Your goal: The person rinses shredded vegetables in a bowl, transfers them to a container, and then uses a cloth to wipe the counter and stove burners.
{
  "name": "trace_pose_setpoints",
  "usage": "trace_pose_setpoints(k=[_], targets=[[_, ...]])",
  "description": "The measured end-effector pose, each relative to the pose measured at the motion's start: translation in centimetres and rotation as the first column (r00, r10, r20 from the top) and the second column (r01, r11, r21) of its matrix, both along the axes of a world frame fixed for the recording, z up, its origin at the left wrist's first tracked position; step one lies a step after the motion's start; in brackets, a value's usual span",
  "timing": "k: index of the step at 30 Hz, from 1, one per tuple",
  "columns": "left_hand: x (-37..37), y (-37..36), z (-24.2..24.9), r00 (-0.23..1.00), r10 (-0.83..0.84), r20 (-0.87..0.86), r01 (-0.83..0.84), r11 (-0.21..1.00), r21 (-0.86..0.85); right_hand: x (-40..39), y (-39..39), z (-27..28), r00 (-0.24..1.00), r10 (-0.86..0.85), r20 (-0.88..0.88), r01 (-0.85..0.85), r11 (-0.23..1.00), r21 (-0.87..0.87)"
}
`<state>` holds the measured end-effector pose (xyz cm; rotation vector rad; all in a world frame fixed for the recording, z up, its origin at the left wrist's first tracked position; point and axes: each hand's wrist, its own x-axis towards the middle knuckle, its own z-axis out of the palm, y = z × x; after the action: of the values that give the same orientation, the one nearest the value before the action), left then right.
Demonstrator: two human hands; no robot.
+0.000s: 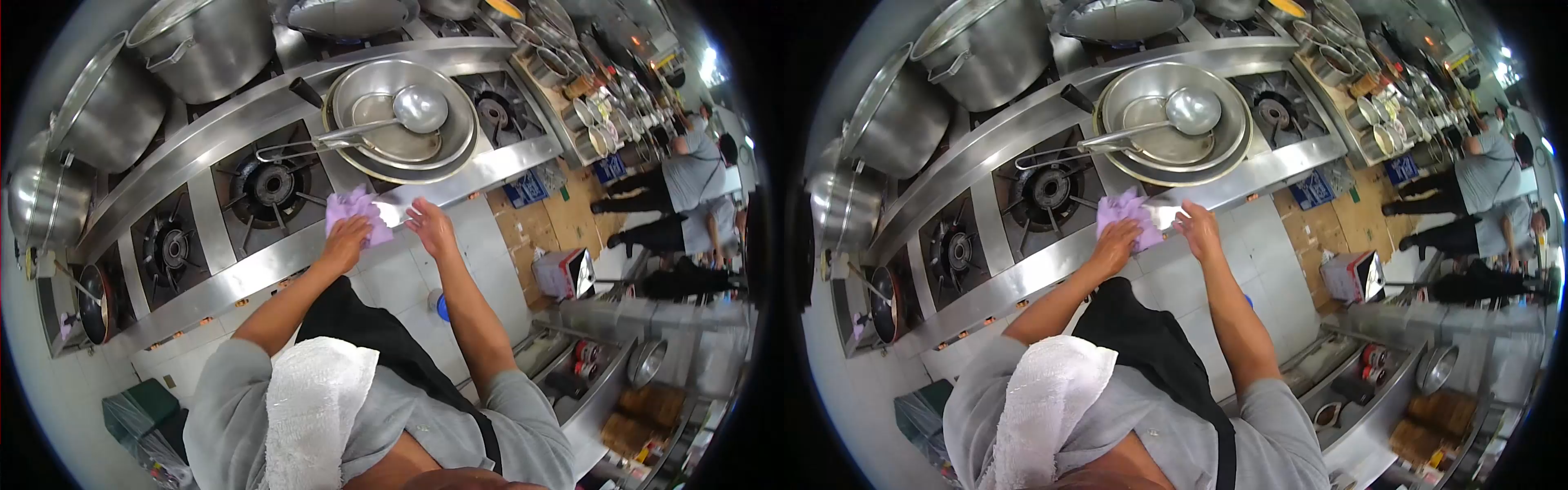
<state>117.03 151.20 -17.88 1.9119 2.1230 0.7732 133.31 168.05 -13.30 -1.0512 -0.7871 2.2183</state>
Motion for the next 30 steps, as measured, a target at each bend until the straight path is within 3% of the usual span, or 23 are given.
trace_pose_setpoints(k=[4, 7, 8, 9, 10, 11, 12, 13, 14, 15, 16, 18, 19, 20, 21, 22, 23, 24, 27, 30], targets=[[0.4, -0.9, -0.9, 0.958, 0.284, 0.039, -0.286, 0.958, 0.038, -5.3, 5.0, -0.3, 0.989, -0.117, 0.091, 0.123, 0.990, -0.070], [-1.7, 0.4, -4.3, 0.818, 0.450, 0.359, -0.537, 0.821, 0.193, -5.8, 6.8, 0.1, 0.984, -0.172, 0.048, 0.177, 0.975, -0.132], [-3.0, 0.8, -4.2, 0.564, 0.468, 0.681, -0.649, 0.761, 0.015, -4.8, 8.1, -0.3, 0.985, -0.165, 0.057, 0.172, 0.976, -0.136], [-4.3, 1.3, -4.1, 0.185, 0.431, 0.883, -0.739, 0.653, -0.164, -3.4, 9.0, -0.7, 0.984, -0.160, 0.074, 0.169, 0.975, -0.147], [-5.2, 1.7, 2.5, -0.070, 0.512, 0.856, -0.731, 0.557, -0.393, -2.2, 9.9, -0.5, 0.973, -0.181, 0.142, 0.199, 0.972, -0.121], [-7.9, 1.3, 0.7, -0.166, 0.387, 0.907, -0.757, 0.539, -0.369, -1.1, 11.1, 0.4, 0.957, -0.200, 0.211, 0.222, 0.971, -0.087], [-12.4, -0.5, -6.5, -0.055, 0.236, 0.970, -0.824, 0.538, -0.178, 0.1, 11.9, 1.4, 0.959, -0.165, 0.230, 0.184, 0.981, -0.064], [-12.2, -0.2, 0.7, -0.012, 0.185, 0.983, -0.846, 0.522, -0.109, 1.5, 12.2, 1.9, 0.959, -0.129, 0.251, 0.147, 0.988, -0.055], [-13.8, 1.5, 4.3, -0.062, 0.292, 0.954, -0.899, 0.400, -0.180, 2.3, 12.8, 1.9, 0.958, -0.111, 0.266, 0.133, 0.989, -0.065], [-15.1, 2.6, 6.7, -0.088, 0.159, 0.983, -0.916, 0.374, -0.142, 2.8, 13.6, 1.9, 0.957, -0.098, 0.273, 0.122, 0.990, -0.074], [-17.6, 3.5, 6.4, -0.015, 0.186, 0.982, -0.943, 0.323, -0.075, 3.6, 14.2, 1.8, 0.955, -0.091, 0.281, 0.118, 0.990, -0.082], [-21.3, 5.1, 5.1, 0.113, 0.216, 0.970, -0.910, 0.415, 0.013, 4.5, 15.7, 1.2, 0.950, -0.059, 0.305, 0.094, 0.990, -0.102], [-23.5, 6.8, 3.0, 0.160, 0.231, 0.960, -0.916, 0.396, 0.058, 4.6, 16.3, 0.8, 0.949, -0.043, 0.313, 0.082, 0.990, -0.115], [-23.6, 9.4, 3.5, 0.159, 0.442, 0.883, -0.954, 0.300, 0.021, 4.4, 16.6, 2.4, 0.969, 0.011, 0.246, 0.012, 0.996, -0.094], [-24.6, 11.1, 2.4, 0.138, 0.471, 0.871, -0.919, 0.389, -0.065, 5.2, 18.4, 1.5, 0.961, 0.062, 0.269, -0.033, 0.993, -0.112], [-25.9, 13.6, 0.3, 0.211, 0.575, 0.790, -0.886, 0.454, -0.094, 5.2, 19.3, 2.4, 0.952, 0.072, 0.296, -0.040, 0.993, -0.113], [-27.6, 16.0, -3.8, 0.490, 0.722, 0.489, -0.846, 0.529, 0.068, 5.2, 20.0, 3.3, 0.942, 0.082, 0.326, -0.047, 0.992, -0.114], [-28.3, 18.5, -4.4, 0.648, 0.655, 0.388, -0.724, 0.688, 0.048, 5.7, 21.0, 3.0, 0.934, 0.109, 0.341, -0.075, 0.991, -0.111], [-26.0, 25.5, -1.7, 0.882, 0.418, 0.216, -0.416, 0.907, -0.059, 6.5, 22.1, 2.2, 0.919, 0.147, 0.365, -0.117, 0.988, -0.105], [-24.0, 27.1, -1.4, 0.902, 0.187, 0.389, -0.140, 0.979, -0.145, 5.3, 21.9, 2.5, 0.925, 0.123, 0.361, -0.091, 0.990, -0.104]])
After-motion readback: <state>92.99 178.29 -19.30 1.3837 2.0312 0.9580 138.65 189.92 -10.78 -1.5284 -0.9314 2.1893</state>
